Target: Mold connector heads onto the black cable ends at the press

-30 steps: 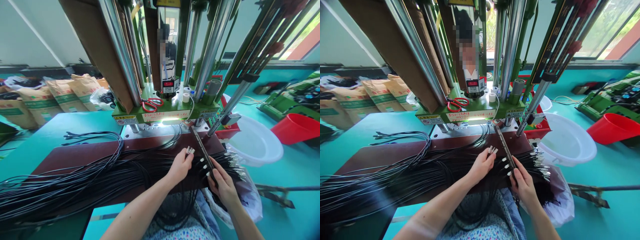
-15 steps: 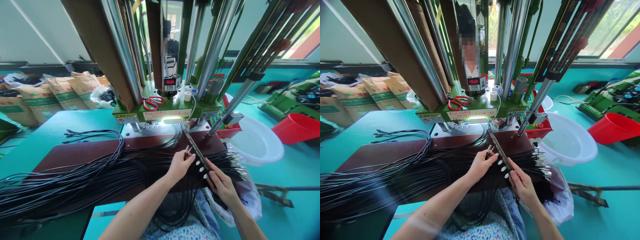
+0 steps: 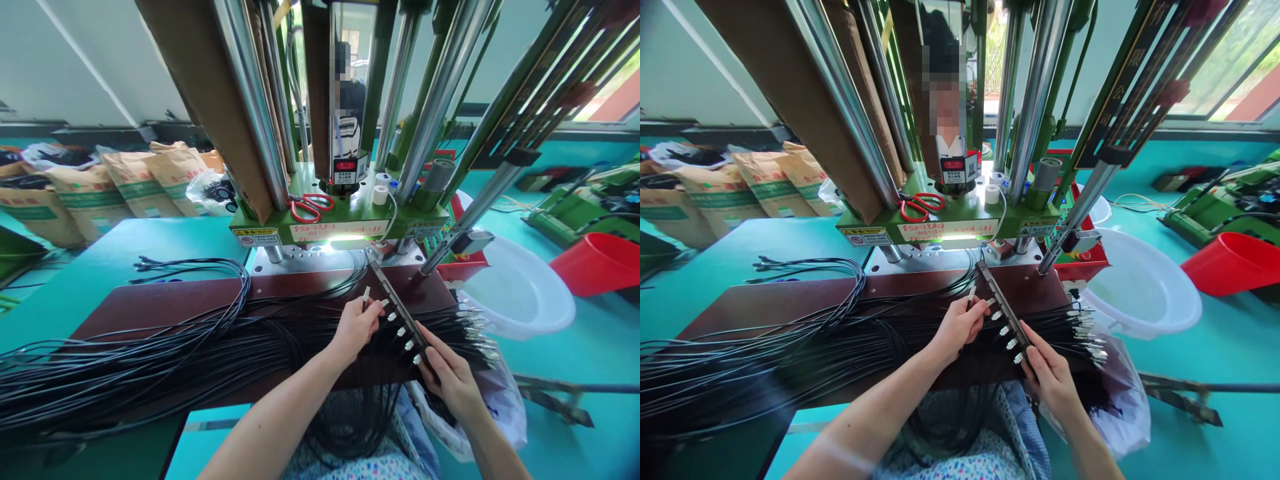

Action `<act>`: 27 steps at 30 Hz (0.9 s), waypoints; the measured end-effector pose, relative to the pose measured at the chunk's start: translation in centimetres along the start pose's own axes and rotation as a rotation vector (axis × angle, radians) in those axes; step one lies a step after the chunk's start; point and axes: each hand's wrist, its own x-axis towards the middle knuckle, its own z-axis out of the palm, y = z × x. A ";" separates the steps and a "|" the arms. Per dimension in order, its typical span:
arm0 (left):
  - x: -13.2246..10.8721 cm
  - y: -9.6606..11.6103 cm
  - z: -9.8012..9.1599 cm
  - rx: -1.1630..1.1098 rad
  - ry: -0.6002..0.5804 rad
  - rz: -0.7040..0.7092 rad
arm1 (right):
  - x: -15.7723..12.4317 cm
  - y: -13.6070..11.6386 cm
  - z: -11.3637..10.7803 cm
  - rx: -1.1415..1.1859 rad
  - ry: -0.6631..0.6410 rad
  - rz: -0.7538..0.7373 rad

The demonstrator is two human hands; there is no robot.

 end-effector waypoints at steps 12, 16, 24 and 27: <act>0.0 -0.6 -0.2 0.030 0.041 0.003 | 0.2 0.6 -0.3 -0.115 -0.046 -0.009; 0.2 -0.3 -0.7 0.158 -0.019 0.093 | 0.2 0.6 -0.4 -0.068 -0.013 0.027; -0.2 1.3 -1.9 0.106 -0.122 -0.103 | 0.3 0.3 -0.8 -0.034 -0.045 0.056; -0.2 1.7 -2.2 0.079 -0.195 -0.147 | 0.2 0.1 -0.6 -0.051 -0.038 0.063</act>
